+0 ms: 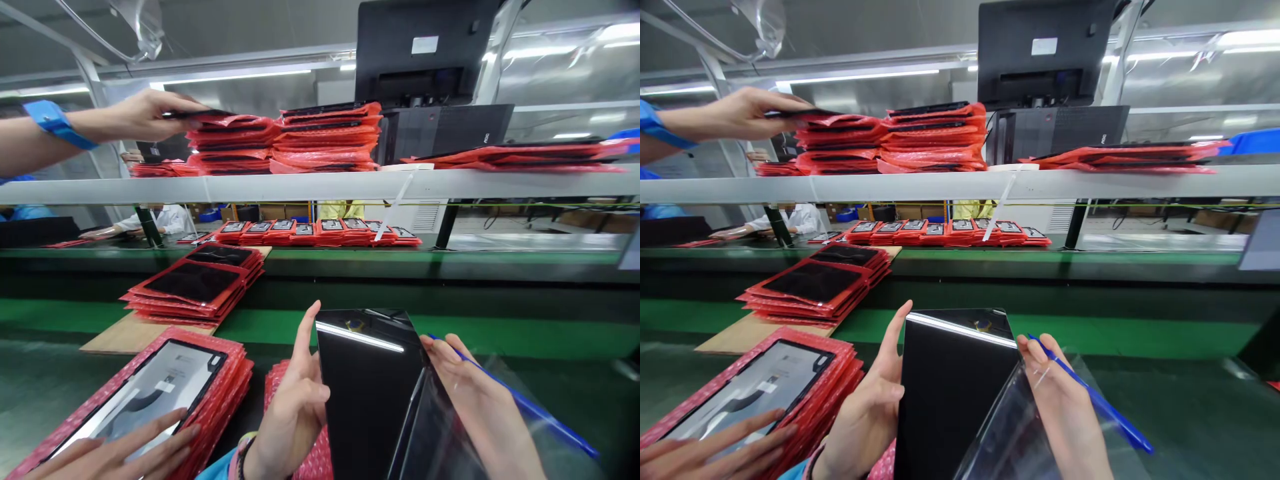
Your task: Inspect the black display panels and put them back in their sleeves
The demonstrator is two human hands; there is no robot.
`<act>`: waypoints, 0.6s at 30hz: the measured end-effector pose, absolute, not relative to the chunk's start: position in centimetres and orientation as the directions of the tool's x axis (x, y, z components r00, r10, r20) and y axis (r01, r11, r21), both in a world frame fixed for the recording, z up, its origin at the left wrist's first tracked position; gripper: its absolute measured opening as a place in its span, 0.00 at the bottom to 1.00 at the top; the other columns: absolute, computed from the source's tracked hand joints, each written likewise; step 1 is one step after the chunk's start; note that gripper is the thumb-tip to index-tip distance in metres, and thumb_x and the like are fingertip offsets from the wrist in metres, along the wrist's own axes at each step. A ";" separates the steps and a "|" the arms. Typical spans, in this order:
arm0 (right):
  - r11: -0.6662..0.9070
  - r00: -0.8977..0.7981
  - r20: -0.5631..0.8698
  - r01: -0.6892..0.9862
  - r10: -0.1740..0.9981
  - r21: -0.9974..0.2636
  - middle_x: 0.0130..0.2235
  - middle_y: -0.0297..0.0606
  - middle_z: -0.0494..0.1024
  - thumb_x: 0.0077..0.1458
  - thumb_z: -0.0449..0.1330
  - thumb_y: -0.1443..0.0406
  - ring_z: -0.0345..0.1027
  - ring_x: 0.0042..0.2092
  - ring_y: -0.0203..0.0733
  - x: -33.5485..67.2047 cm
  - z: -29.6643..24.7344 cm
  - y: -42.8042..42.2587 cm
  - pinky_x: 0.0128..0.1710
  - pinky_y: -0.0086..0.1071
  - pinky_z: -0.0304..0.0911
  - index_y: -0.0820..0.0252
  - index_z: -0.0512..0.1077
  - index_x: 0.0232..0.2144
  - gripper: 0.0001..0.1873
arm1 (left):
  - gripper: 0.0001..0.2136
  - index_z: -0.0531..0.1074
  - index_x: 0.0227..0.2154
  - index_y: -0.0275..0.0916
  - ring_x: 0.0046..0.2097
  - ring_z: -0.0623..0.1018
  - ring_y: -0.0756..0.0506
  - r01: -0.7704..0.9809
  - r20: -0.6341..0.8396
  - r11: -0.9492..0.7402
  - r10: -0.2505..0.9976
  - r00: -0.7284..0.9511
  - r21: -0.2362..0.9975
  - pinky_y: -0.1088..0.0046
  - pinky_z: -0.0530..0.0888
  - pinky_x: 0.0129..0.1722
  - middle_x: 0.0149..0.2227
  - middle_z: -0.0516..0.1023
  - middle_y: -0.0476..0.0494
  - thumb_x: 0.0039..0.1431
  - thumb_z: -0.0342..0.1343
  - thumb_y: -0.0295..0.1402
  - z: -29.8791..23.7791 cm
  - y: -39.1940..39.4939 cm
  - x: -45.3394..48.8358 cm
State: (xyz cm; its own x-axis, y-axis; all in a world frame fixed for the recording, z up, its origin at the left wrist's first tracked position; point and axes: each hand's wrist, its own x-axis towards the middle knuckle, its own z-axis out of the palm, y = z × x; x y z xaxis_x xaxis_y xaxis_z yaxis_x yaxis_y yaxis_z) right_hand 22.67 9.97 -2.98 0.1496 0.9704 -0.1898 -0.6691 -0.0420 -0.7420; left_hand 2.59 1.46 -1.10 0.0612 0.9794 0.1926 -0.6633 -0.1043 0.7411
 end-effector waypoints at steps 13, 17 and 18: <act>-0.008 0.017 -0.027 -0.679 0.999 -0.734 0.25 0.28 0.70 0.28 0.64 0.74 0.74 0.37 0.42 23.8 -4.3 11.1 0.55 0.37 0.66 0.55 0.65 0.23 0.16 | 0.37 0.51 0.63 0.55 0.22 0.68 0.54 -0.711 0.139 -0.096 0.990 0.002 0.696 0.77 0.69 0.31 0.23 0.68 0.56 0.50 0.51 0.25 -1.6 2.8 2.4; 0.010 0.056 -0.038 -0.684 0.998 -0.729 0.25 0.29 0.69 0.29 0.63 0.72 0.72 0.37 0.44 23.5 -4.6 11.3 0.55 0.42 0.66 0.55 0.66 0.23 0.14 | 0.36 0.49 0.64 0.54 0.24 0.72 0.51 -0.711 0.125 -0.077 0.992 0.016 0.699 0.71 0.71 0.38 0.19 0.65 0.58 0.53 0.50 0.27 -1.9 3.1 2.3; 0.004 0.058 -0.049 -0.687 0.997 -0.727 0.25 0.29 0.69 0.29 0.63 0.72 0.72 0.37 0.44 23.5 -4.6 11.4 0.54 0.43 0.66 0.55 0.66 0.23 0.14 | 0.35 0.49 0.64 0.55 0.24 0.72 0.51 -0.714 0.121 -0.069 0.992 0.022 0.697 0.70 0.71 0.39 0.19 0.65 0.58 0.53 0.50 0.27 -1.9 3.2 2.3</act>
State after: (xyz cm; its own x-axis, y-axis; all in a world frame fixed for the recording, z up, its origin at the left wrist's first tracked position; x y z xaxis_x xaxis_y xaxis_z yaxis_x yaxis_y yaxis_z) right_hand 23.48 11.39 -4.59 0.0581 0.9971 -0.0488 -0.6870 0.0045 -0.7266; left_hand 2.26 3.19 -1.95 0.0218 0.9924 0.1208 -0.7139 -0.0692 0.6969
